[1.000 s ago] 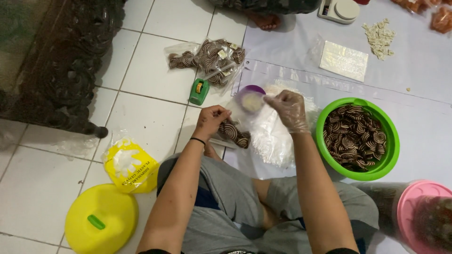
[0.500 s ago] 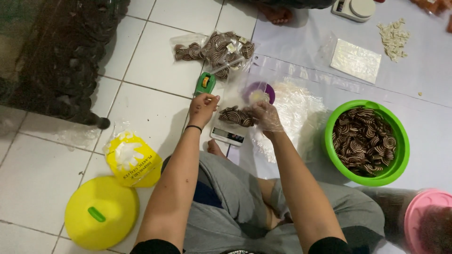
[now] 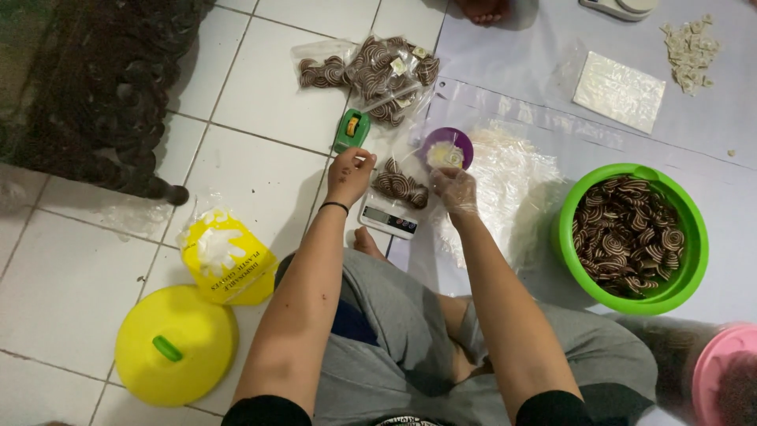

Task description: The person sits on the floor and packs spiral-shaped cookies into small plastic bags. They use a digital scale to weigh the cookies, place them into bags, and seal them. The person wears gloves and works with a green bowl of cookies, a scale, and plastic bags.

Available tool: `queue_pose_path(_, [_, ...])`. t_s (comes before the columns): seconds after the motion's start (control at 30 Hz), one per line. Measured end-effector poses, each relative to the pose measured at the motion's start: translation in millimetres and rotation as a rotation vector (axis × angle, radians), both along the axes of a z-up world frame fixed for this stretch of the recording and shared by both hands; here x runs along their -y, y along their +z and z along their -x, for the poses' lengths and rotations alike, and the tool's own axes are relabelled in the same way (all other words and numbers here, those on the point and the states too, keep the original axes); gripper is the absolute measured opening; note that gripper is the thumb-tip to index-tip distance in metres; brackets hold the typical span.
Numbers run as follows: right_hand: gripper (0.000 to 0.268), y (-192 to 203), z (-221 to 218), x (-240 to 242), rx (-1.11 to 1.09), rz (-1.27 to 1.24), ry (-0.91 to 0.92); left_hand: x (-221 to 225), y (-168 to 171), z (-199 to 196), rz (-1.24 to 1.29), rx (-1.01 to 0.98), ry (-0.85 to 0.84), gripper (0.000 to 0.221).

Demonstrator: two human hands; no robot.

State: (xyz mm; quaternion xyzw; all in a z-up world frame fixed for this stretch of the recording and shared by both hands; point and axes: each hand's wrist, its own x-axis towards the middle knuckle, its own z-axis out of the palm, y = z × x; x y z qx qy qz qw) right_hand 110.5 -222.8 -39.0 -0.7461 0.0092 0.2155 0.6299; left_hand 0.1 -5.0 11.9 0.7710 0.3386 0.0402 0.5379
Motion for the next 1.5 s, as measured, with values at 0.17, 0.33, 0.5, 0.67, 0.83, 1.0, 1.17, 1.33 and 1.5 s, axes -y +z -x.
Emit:
queue_pose_path(0.17, [0.038, 0, 5, 0, -0.025, -0.05, -0.044, 4, 1, 0, -0.008, 0.002, -0.009, 0.025])
queue_pose_path(0.33, [0.039, -14, 0, -1, -0.022, -0.075, -0.053, 6, 2, -1, -0.019, -0.016, -0.032, 0.024])
queue_pose_path(0.5, [0.04, -23, 0, -2, -0.023, -0.089, -0.051, 10, 6, 0, -0.069, -0.011, -0.028, 0.024])
queue_pose_path(0.67, [0.04, -8, 6, -4, -0.018, -0.098, -0.053, 11, 8, 0, -0.057, -0.015, -0.029, 0.023])
queue_pose_path(0.83, [0.039, 1, 6, -7, -0.036, -0.108, -0.066, 11, 5, -1, -0.049, -0.008, -0.031, 0.023])
queue_pose_path(1.0, [0.026, -19, 1, -6, -0.046, -0.135, -0.014, 14, 7, 0, -0.044, -0.044, -0.057, 0.027])
queue_pose_path(1.17, [0.016, 76, 37, 3, -0.099, -0.267, 0.038, 22, 15, 2, -0.045, -0.085, -0.137, 0.049])
queue_pose_path(1.33, [0.011, 91, 41, 58, 0.011, -0.278, 0.026, 56, 29, 1, -0.026, -0.117, -0.255, 0.06])
queue_pose_path(1.5, [0.006, 67, 59, 99, 0.363, -0.031, -0.012, 108, 68, -3, 0.139, -0.067, -0.378, 0.084])
